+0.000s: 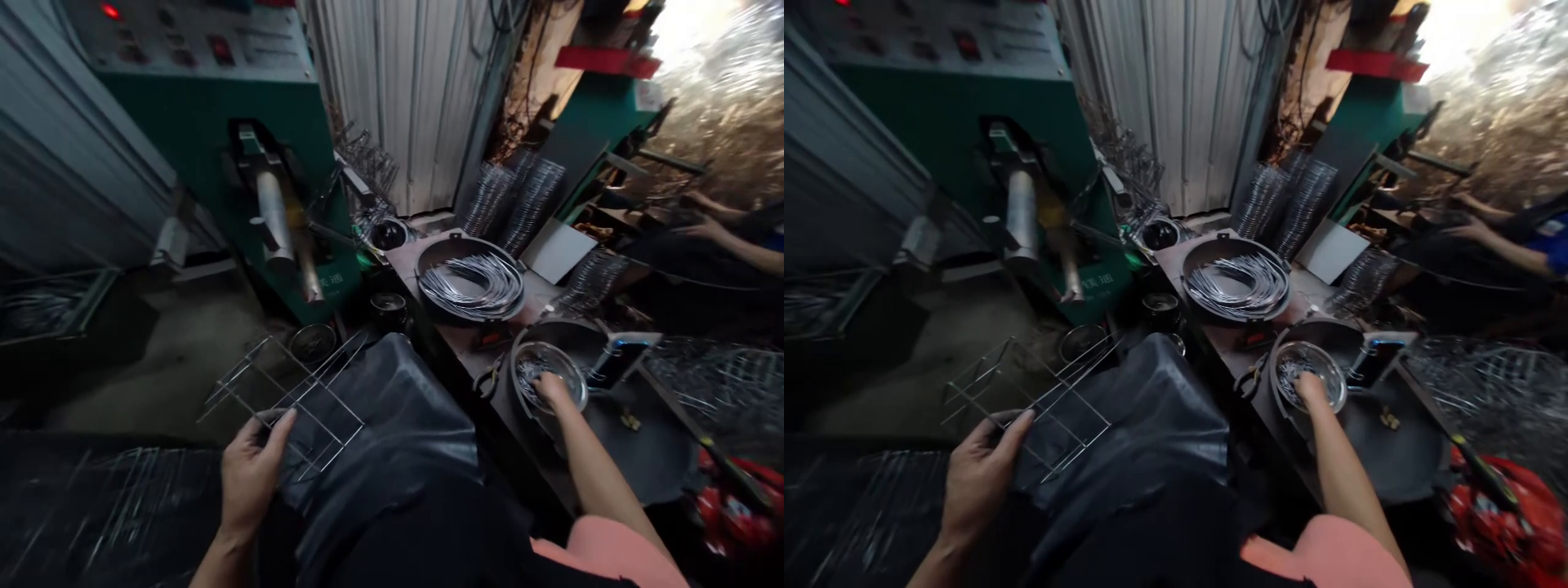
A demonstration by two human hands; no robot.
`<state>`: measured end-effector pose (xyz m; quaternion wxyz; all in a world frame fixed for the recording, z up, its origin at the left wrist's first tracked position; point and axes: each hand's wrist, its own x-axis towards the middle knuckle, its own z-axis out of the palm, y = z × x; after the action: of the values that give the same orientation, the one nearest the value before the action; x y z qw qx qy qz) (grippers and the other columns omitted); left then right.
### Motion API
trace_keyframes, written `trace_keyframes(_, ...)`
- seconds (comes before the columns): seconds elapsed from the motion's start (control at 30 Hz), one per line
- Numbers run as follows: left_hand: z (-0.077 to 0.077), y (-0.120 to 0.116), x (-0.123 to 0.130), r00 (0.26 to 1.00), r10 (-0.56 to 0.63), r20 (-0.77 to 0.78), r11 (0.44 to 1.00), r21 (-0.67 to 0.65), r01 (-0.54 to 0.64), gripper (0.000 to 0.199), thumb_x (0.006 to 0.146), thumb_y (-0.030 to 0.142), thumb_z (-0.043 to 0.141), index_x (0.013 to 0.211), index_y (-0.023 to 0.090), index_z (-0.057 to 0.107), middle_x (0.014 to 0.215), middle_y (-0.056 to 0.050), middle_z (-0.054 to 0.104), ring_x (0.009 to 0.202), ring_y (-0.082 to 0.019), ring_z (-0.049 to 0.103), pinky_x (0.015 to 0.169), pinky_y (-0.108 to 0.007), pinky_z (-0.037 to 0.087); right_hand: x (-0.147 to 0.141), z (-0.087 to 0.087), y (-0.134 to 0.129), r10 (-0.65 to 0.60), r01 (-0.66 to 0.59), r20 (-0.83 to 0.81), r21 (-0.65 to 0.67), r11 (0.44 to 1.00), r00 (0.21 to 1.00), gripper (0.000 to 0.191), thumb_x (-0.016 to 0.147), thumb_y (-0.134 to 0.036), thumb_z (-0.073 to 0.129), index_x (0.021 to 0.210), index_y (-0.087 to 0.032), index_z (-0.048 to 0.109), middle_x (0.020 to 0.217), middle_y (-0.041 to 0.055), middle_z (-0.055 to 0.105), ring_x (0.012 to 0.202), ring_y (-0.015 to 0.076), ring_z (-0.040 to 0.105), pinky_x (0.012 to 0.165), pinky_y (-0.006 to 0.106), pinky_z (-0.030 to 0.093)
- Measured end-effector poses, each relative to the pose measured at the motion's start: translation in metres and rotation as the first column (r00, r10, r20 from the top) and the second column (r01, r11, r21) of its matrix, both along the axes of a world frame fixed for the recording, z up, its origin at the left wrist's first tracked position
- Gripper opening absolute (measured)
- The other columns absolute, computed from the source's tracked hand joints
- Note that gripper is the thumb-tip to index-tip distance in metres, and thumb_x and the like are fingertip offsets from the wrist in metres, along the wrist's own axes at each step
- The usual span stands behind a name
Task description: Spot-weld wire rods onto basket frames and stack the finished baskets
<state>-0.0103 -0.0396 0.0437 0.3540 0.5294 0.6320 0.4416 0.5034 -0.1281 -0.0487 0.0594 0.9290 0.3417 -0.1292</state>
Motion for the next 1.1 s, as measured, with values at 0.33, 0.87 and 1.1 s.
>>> trace_keyframes(0.33,0.017,0.024,0.005,0.899,0.184,0.399,0.978,0.02,-0.209,0.025,0.061,0.038,0.07,0.069,0.017,0.06,0.066,0.003,0.058,0.064,-0.011,0.051,0.061,-0.022,0.04,-0.011,0.036,0.009,0.054,-0.057,0.02,0.458,0.887,0.998,0.035,0.078,-0.021,0.043,0.101,-0.01,0.067,0.099,0.017,0.068,0.089,0.0259,0.063,0.078,0.034,0.047)
trace_keyframes(0.87,-0.038,0.022,0.016,0.711,0.267,0.651,0.942,-0.02,-0.335,0.025,0.054,0.038,0.074,0.062,0.017,0.062,0.058,0.003,0.054,0.059,-0.01,0.049,0.06,-0.022,0.04,-0.293,0.1,0.203,0.785,-0.163,-0.574,0.772,0.614,0.234,0.028,0.074,-0.042,0.057,0.062,-0.016,0.058,0.049,-0.0038,0.05,0.045,0.0092,0.046,0.046,0.021,0.034)
trace_keyframes(1.1,-0.05,0.026,0.004,0.716,0.25,0.652,0.958,-0.059,-0.281,0.023,0.058,0.037,0.071,0.062,0.018,0.059,0.058,0.003,0.054,0.065,-0.012,0.054,0.067,-0.025,0.043,-0.312,0.095,0.212,0.79,0.012,-0.59,0.802,0.597,0.166,0.033,0.078,-0.046,0.053,0.061,-0.017,0.053,0.049,-0.0034,0.051,0.047,0.0093,0.045,0.051,0.022,0.035)
